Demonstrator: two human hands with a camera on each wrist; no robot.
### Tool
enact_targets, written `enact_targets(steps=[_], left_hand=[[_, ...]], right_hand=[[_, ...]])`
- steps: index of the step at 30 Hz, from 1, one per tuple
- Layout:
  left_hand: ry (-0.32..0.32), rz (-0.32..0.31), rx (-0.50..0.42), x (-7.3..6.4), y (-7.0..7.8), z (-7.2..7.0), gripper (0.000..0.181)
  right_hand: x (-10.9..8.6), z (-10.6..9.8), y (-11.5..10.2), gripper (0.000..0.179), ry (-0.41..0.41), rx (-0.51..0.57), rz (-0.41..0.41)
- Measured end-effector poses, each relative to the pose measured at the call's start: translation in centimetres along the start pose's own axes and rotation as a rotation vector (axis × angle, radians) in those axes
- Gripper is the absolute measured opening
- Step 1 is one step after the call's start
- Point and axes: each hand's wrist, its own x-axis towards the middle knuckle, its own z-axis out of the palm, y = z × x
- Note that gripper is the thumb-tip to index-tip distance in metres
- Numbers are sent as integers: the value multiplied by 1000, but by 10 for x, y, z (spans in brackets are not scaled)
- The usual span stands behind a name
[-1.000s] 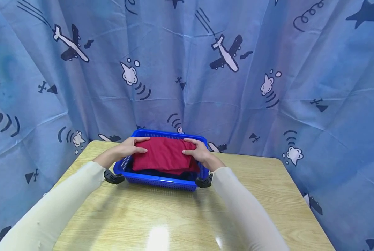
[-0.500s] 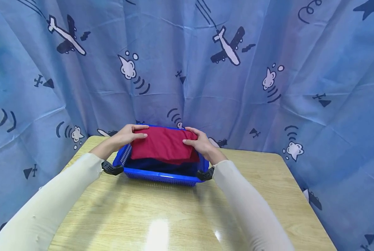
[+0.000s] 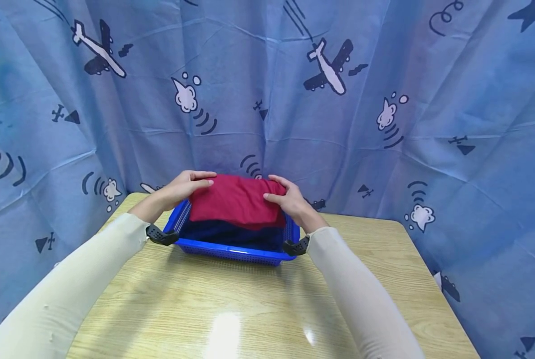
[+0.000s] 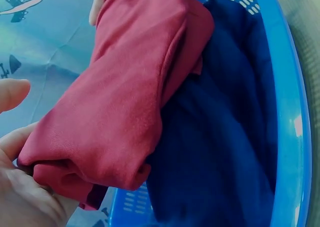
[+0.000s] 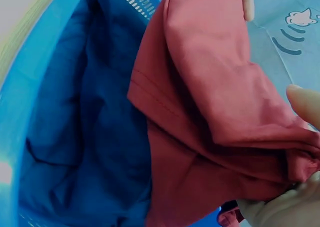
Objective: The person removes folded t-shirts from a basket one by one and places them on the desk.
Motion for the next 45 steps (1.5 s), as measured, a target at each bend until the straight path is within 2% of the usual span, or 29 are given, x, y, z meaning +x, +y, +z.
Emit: enact_targets(steps=[11, 20, 27, 33, 40, 45], left_hand=[[-14, -15, -18, -1, 2, 1, 50], [-8, 24, -9, -1, 16, -1, 50], [-16, 23, -15, -3, 19, -1, 50], [-11, 5, -10, -5, 18, -3, 49], [2, 17, -33, -4, 20, -4, 48], [37, 28, -73, -4, 26, -6, 47]], right_hand=[[-2, 3, -2, 69, 3, -97, 12], [-5, -2, -16, 67, 38, -182, -16], [-3, -1, -17, 66, 89, -188, -16], [-6, -2, -19, 64, 77, -211, -24], [-8, -6, -22, 62, 87, -216, -54], [-9, -7, -27, 59, 106, -134, -71]])
